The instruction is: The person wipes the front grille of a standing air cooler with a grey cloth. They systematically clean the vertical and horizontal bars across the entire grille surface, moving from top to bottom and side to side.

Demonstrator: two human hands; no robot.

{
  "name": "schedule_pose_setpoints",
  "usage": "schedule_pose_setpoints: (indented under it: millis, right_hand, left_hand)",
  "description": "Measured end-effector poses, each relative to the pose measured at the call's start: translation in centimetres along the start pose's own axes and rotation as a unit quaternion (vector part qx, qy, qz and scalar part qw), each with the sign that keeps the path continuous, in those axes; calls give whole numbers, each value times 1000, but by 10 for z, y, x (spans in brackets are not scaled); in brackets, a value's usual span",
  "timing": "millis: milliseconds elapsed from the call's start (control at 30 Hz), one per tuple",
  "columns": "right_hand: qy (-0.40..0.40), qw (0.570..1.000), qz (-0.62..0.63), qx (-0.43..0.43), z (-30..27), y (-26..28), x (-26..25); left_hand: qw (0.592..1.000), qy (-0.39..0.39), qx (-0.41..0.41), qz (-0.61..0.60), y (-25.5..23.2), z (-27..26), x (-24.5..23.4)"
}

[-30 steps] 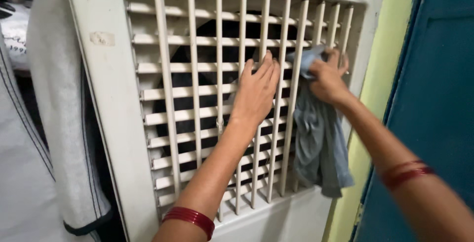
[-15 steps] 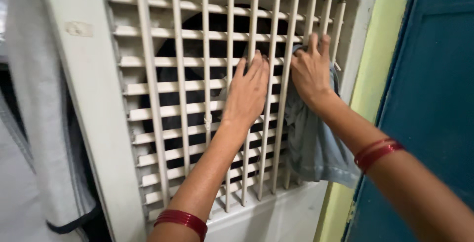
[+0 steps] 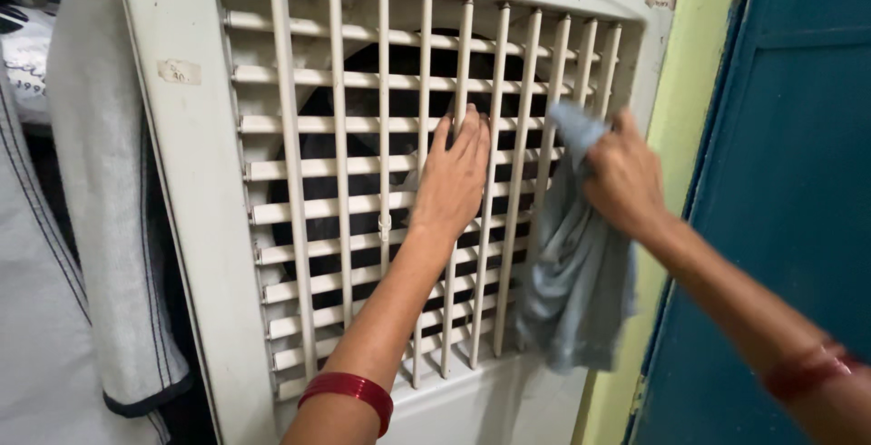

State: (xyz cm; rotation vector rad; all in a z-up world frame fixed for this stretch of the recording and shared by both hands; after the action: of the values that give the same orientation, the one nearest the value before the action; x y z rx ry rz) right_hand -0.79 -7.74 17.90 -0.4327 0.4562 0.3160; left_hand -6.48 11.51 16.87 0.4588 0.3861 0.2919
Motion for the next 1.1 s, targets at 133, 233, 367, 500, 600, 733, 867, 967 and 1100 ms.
schedule_pose_setpoints:
  millis: [133,233,367,500,600,733,867,967,1100]
  right_hand:
    - [-44,993,-62,-88,59,23,-5]
    - [10,992,-125,-5,92,26,6]
    - [107,983,-134,63,140,25,15]
    - [38,996,-73,28,109,17,22]
    - [16,997,-58,-52,39,18,52]
    - [129,986,46,-89,-27,21,69]
    - [55,998,17,-4,-7,23,5]
    - [-90,992,-50,-68,29,56,-43]
    - [-17,988,-125,-85,77,91,-34]
  left_hand:
    - [1000,-13,-1,-7,-2,-1,1]
    - [1000,-25,-3,-15,-1,0,1]
    - [999,-34,4,-9,-3,-1,-1]
    - [999,-32,-7,-8,-1,-2,-2]
    - [1000,-20,-11,-13,-3,-3,1]
    - [1000,3,-14,12,-6,-1,2]
    - [1000,-2,-14,13,-5,0,1]
    - [1000,-2,-19,2,-4,0,1]
    - [1000,1,-15,21,-4,-1,5]
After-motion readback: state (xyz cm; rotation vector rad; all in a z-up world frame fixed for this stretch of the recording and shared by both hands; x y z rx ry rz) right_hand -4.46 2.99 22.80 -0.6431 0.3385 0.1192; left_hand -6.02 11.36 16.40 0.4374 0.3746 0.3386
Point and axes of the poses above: each hand's wrist, its own z-axis towards the middle knuckle, its own x-axis out of the palm, y = z × x, the point moved 8 cm from there along z, towards the middle knuckle, and after that the axes turned 11 degrees about y, right-handed, at the moved point
